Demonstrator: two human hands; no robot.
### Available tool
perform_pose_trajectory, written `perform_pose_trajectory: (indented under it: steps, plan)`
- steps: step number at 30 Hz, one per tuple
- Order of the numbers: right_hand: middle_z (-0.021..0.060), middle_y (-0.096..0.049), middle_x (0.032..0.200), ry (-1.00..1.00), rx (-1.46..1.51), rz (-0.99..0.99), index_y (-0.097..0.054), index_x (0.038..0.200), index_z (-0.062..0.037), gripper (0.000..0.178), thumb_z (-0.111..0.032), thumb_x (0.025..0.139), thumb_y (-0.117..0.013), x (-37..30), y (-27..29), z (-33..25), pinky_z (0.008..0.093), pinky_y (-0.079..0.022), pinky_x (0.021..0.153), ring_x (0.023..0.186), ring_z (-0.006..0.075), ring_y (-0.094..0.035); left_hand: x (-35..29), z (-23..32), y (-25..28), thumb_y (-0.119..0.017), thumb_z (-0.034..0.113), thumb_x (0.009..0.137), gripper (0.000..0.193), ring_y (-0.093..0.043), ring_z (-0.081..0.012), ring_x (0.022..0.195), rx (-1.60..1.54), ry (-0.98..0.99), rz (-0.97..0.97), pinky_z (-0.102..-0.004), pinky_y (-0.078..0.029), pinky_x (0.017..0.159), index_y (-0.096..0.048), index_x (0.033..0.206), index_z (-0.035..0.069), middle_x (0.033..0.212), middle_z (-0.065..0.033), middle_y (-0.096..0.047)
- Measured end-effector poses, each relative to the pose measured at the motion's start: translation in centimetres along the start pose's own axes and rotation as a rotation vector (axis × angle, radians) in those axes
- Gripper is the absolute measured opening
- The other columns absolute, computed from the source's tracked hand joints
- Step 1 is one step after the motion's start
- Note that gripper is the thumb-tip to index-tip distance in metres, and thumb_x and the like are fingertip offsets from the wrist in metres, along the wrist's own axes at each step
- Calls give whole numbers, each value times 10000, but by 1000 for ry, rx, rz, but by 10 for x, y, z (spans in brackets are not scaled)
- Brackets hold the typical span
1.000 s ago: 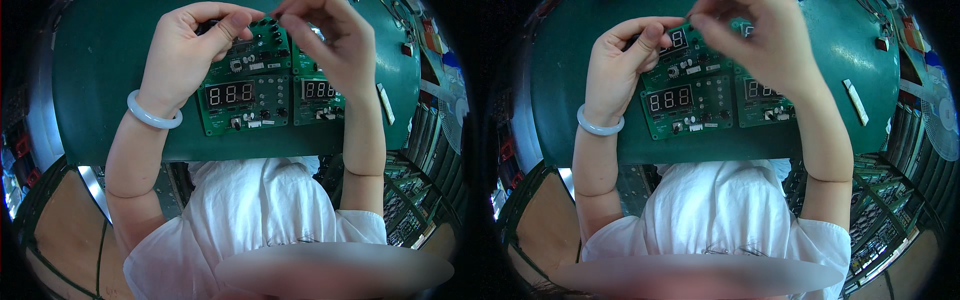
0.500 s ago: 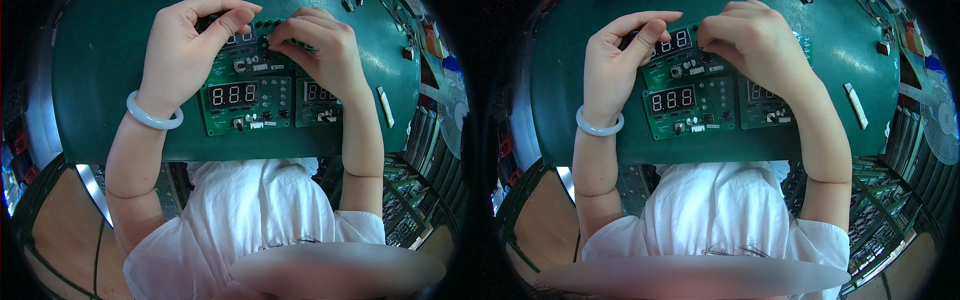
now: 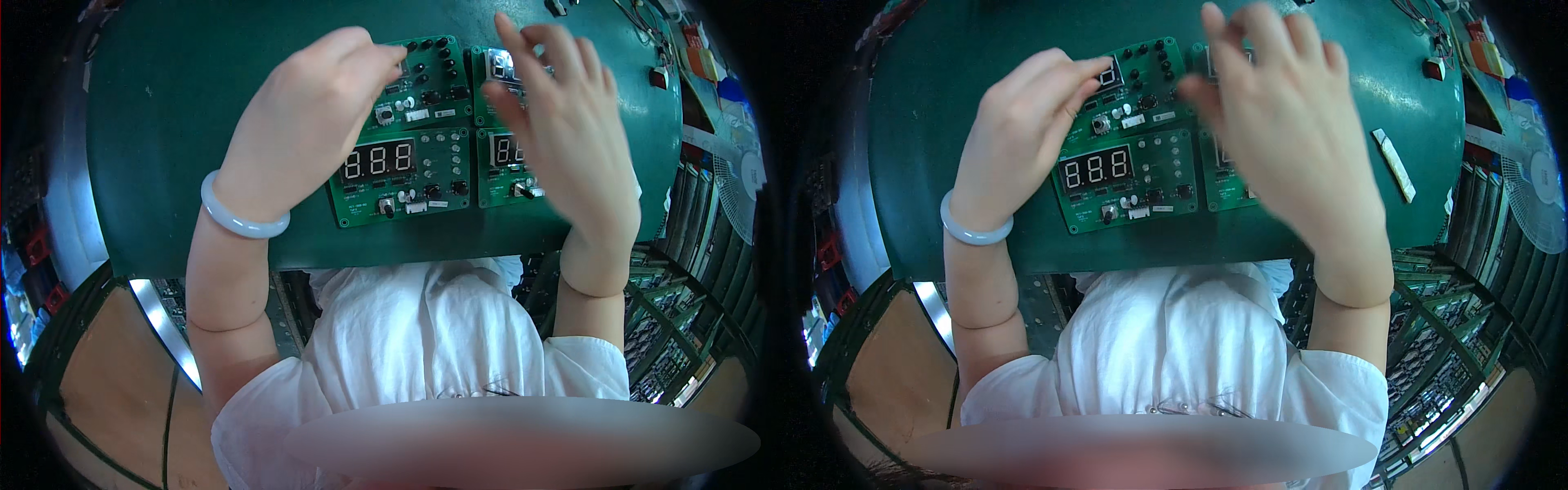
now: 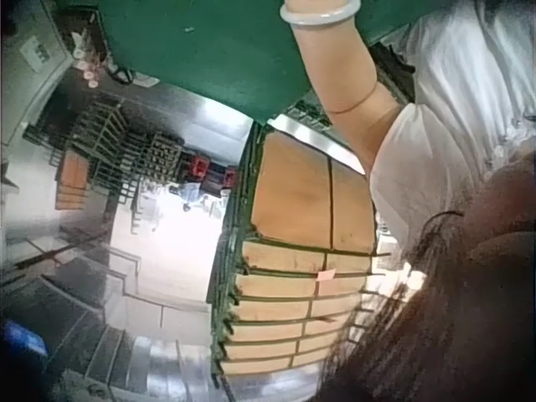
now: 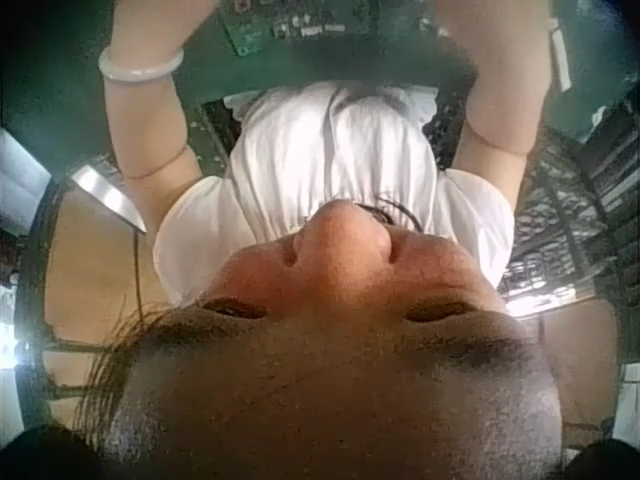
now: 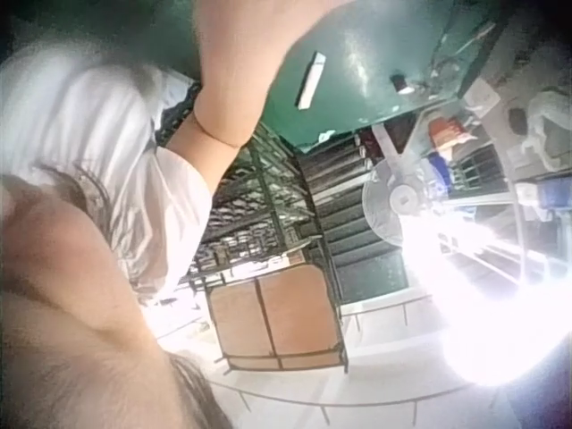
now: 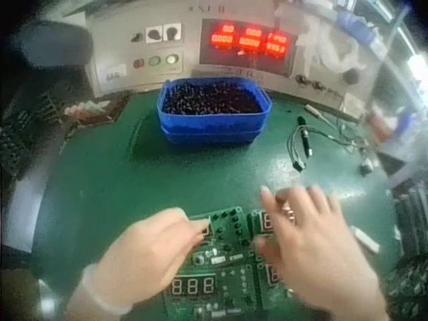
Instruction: The person inserts small electronic components into designated slots on printed circuit boards by hand.
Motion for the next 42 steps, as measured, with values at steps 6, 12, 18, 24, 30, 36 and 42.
perform_pose_trajectory:
  steps: [6, 12, 18, 24, 30, 36, 42]
  plan:
    - [80, -399, 1526, 58, 102, -23, -476, 1500, -59, 656, -494, 1009, -482, -17, -16, -22, 467, -232, 1158, 1379, 312, -366, -3, 15, -9, -670, -24, 823, 422, -630, -281, 796, 163, -35, -145, -354, -546, 701, -634, 1244, -13, 932, -128, -580]
    - [83, -463, 1447, 71, 126, 52, -566, 1372, 3, 664, -493, 931, -596, -17, -26, -28, 548, -208, 1158, 1361, 313, -388, -2, 20, -7, -643, -7, 817, 430, -638, -268, 811, 221, -37, -227, -349, -549, 706, -637, 1247, -6, 940, -115, -580]
    - [75, -405, 1515, 53, 136, -49, -494, 1475, -23, 701, -537, 999, -485, -13, -20, -25, 511, -157, 1191, 1394, 295, -350, -3, 15, -7, -631, -20, 819, 394, -639, -279, 819, 121, 7, -228, -366, -549, 717, -648, 1212, -9, 943, -122, -583]
    - [81, -425, 1457, 27, 127, 44, -523, 1433, -17, 724, -569, 965, -519, -13, -35, -27, 529, -140, 1189, 1378, 298, -360, -1, 9, -9, -630, -43, 828, 391, -636, -301, 814, 44, -3, -207, -385, -538, 711, -647, 1217, -1, 940, -136, -579]
    - [56, -442, 1422, 39, 124, 118, -577, 1381, -39, 711, -585, 925, -569, -10, -36, -31, 553, -118, 1191, 1373, 294, -363, 2, 4, 0, -637, -52, 879, 325, -627, -307, 791, 16, 40, -171, -383, -529, 700, -664, 1199, -10, 907, -149, -570]
    - [43, -426, 1478, 50, 135, 86, -532, 1473, -134, 671, -584, 976, -509, -6, -35, -34, 515, -137, 1195, 1389, 287, -357, -2, -4, 1, -604, 4, 839, 350, -661, -322, 843, 82, 99, -190, -393, -557, 724, -667, 1183, -8, 974, -147, -615]
    - [42, -424, 1474, 71, 130, 102, -560, 1452, -143, 658, -589, 970, -515, -4, -29, -36, 524, -128, 1194, 1390, 289, -354, -3, -6, 3, -572, -30, 845, 367, -662, -329, 853, 81, 87, -202, -399, -559, 737, -660, 1201, -14, 986, -155, -622]
Point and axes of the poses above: each hand's wrist, its own x-axis towards the middle knuckle, its own y-axis out of the back of the hand, z = x × y, the point moved 3 cm from there along x, towards the middle knuckle
